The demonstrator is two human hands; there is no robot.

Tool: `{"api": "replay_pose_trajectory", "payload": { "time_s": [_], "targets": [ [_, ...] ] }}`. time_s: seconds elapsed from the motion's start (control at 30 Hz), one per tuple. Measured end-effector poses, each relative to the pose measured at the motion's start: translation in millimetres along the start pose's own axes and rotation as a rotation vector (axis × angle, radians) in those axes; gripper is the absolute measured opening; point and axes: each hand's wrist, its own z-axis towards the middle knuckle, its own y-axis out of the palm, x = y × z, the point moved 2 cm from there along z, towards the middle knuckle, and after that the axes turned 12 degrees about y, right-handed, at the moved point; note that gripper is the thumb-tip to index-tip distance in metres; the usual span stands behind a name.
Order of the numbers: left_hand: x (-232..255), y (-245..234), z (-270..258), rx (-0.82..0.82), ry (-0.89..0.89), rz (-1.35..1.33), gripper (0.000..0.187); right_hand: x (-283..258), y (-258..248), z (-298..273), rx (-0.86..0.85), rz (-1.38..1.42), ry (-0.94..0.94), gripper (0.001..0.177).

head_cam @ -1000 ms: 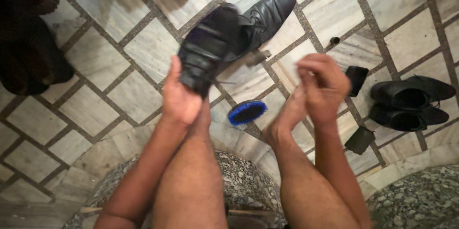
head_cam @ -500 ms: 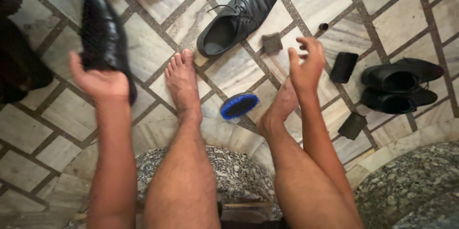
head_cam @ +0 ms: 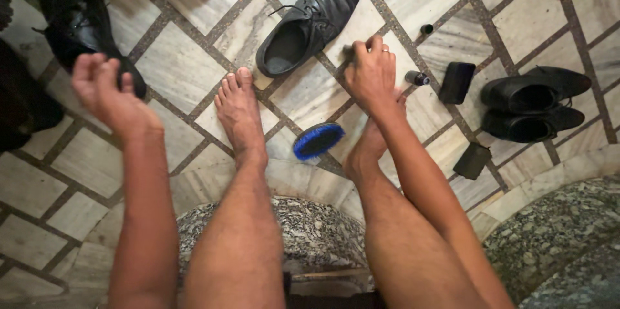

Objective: The person sits on the floor and cleans a black leather shoe using a cloth, a brush, and shoe polish. They wipe the shoe, apply polish with a small brush, and buff the surface to a shine.

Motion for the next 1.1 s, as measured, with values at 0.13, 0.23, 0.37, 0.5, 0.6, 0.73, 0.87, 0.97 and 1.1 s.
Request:
{"api": "replay_pose_trajectory", "payload": {
  "time_s": [0.13, 0.23, 0.37, 0.5, 0.6, 0.73, 0.87, 0.97, 1.1],
  "targets": [
    [4, 48, -46, -0.284, 0.076, -0.034, 0.021, 22, -7, -14, -0.169, 0.626, 0.222, 0.046],
    [11, 83, -87, -0.572, 0.071, 0.008, 0.013, 45, -36, -49, -0.575, 1.738, 0.327, 0.051],
    [6, 119, -121, -0.986, -0.012, 0.159, 0.022, 56, -72, -99, -0.623, 2.202, 0.233, 0.062],
    [-47, 156, -138, -1.060, -0.115, 0.284, 0.042, 78, -67, -116, -0.509, 2.219, 0.148, 0.049],
    [-95, 181, -136, -0.990, -0.235, 0.336, 0.052, 110, -49, -123, -0.406, 2.170, 0.309, 0.031],
    [-133, 215, -126, -0.902, -0.680, -0.164, 0.067, 151, -14, -125, -0.085, 1.812, 0.574, 0.019],
    [-141, 225, -121, -0.806, -0.678, 0.144, 0.088, 176, 9, -109, 0.286, 1.349, 0.794, 0.024],
    [-143, 235, -127, -0.899, -0.565, 0.043, 0.089, 169, 13, -81, 0.411, 0.823, 0.581, 0.036],
    [-146, 231, -129, -0.887, -0.554, 0.044, 0.085, 148, 18, -48, 0.471, 0.555, 0.241, 0.050]
  ]
}}
